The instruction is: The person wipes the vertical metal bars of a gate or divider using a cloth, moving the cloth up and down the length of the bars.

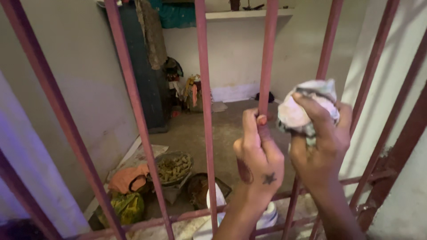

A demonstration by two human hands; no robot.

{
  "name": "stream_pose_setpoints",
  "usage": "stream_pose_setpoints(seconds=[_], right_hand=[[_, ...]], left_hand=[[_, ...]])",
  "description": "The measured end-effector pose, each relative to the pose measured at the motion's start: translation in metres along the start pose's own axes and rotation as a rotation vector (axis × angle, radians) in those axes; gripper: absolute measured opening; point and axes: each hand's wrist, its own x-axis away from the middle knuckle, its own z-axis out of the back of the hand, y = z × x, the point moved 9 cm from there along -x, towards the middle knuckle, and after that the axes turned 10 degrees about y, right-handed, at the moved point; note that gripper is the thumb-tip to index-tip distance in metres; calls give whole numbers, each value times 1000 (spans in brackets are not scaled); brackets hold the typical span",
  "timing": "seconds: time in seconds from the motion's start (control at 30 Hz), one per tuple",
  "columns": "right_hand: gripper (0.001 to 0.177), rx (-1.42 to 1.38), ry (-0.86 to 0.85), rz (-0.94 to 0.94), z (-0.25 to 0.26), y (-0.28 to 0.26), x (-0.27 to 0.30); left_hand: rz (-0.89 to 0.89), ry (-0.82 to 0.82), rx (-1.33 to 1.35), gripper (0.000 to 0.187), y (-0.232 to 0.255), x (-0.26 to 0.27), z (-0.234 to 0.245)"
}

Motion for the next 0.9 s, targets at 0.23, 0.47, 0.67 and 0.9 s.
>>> stream_pose_setpoints(seconds=[0.23,0.47,0.67,0.9], right_hand=[[62,-49,-36,-197,10,23,67],[59,11,-103,-132,0,21,17],[60,-36,13,75,-7,1,-38],[66,-19,-78,-132,6,8,62]], left_hand=[[51,-18,-31,20,-1,2,0],[-79,43,-6,17,3,4,1],[-94,36,-11,16,-1,7,1],[-220,-99,-580,19,19,2,3]])
